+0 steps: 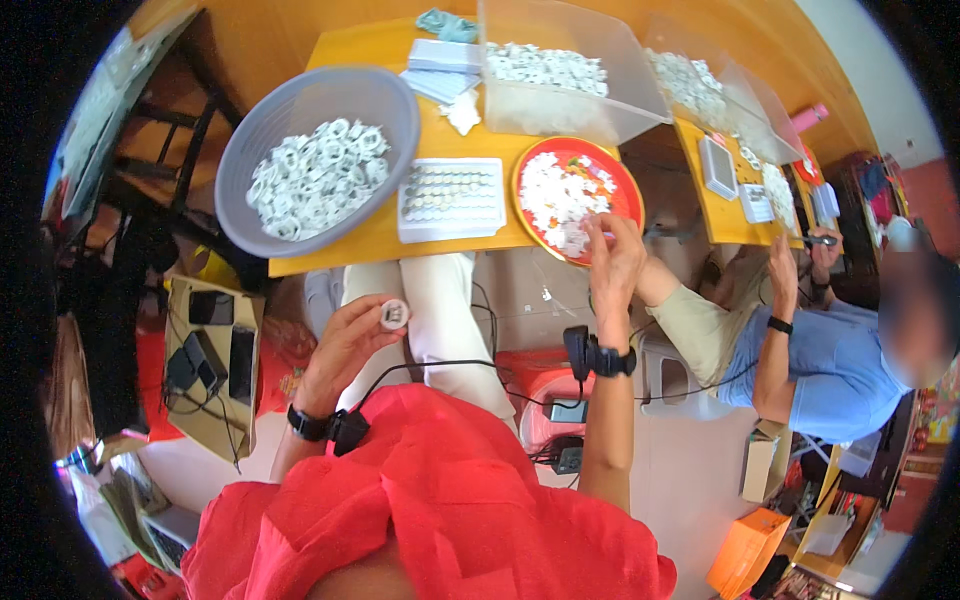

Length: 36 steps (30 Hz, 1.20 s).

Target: Manually assembling small white plastic rings and black inserts into a finished component.

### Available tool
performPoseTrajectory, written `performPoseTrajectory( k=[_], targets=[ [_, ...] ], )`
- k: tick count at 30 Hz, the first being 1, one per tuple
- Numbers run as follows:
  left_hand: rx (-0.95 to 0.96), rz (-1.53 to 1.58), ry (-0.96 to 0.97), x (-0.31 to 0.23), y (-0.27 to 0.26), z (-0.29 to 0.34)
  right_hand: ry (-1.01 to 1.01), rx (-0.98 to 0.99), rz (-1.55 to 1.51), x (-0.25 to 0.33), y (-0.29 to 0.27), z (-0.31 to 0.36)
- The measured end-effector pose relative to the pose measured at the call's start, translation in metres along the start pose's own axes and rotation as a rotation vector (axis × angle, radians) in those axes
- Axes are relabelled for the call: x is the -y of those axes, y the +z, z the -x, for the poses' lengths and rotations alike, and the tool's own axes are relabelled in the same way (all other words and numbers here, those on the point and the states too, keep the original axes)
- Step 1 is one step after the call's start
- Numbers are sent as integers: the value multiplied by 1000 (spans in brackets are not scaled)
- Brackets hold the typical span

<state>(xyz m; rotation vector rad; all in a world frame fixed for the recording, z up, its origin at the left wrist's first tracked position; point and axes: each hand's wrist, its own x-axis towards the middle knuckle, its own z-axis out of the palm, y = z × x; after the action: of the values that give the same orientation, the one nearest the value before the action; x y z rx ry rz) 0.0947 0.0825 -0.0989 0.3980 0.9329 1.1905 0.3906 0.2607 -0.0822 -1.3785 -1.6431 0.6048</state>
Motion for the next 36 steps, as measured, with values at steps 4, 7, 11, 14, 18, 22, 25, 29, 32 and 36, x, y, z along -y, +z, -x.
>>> performPoseTrajectory(
  k=[4, 7, 11, 14, 18, 22, 25, 29, 32, 36],
  targets=[
    [59, 10, 14, -5, 12, -6, 297, 185, -448, 37, 21, 41],
    [126, 43, 26, -9, 17, -5, 311, 350, -622, 66, 39, 67],
    [165, 80, 42, -11, 15, 0, 414, 564, -925, 103, 58, 84],
    [169, 87, 64, -12, 12, 5, 383, 615, -953, 120, 63, 89],
    [155, 59, 82, -14, 15, 9, 322, 648, -925, 132, 67, 96],
    [143, 25, 96, -13, 15, 9, 250, 667, -867, 131, 73, 99],
    [128, 32, 97, -14, 16, 10, 186, 660, -822, 134, 74, 100],
    [143, 39, 119, -14, 14, 11, 166, 619, -761, 138, 76, 100],
    [153, 59, 120, -17, 15, 13, 132, 565, -695, 145, 75, 100],
    [175, 83, 114, -16, 12, 13, 80, 586, -477, 150, 70, 100]
  ],
)
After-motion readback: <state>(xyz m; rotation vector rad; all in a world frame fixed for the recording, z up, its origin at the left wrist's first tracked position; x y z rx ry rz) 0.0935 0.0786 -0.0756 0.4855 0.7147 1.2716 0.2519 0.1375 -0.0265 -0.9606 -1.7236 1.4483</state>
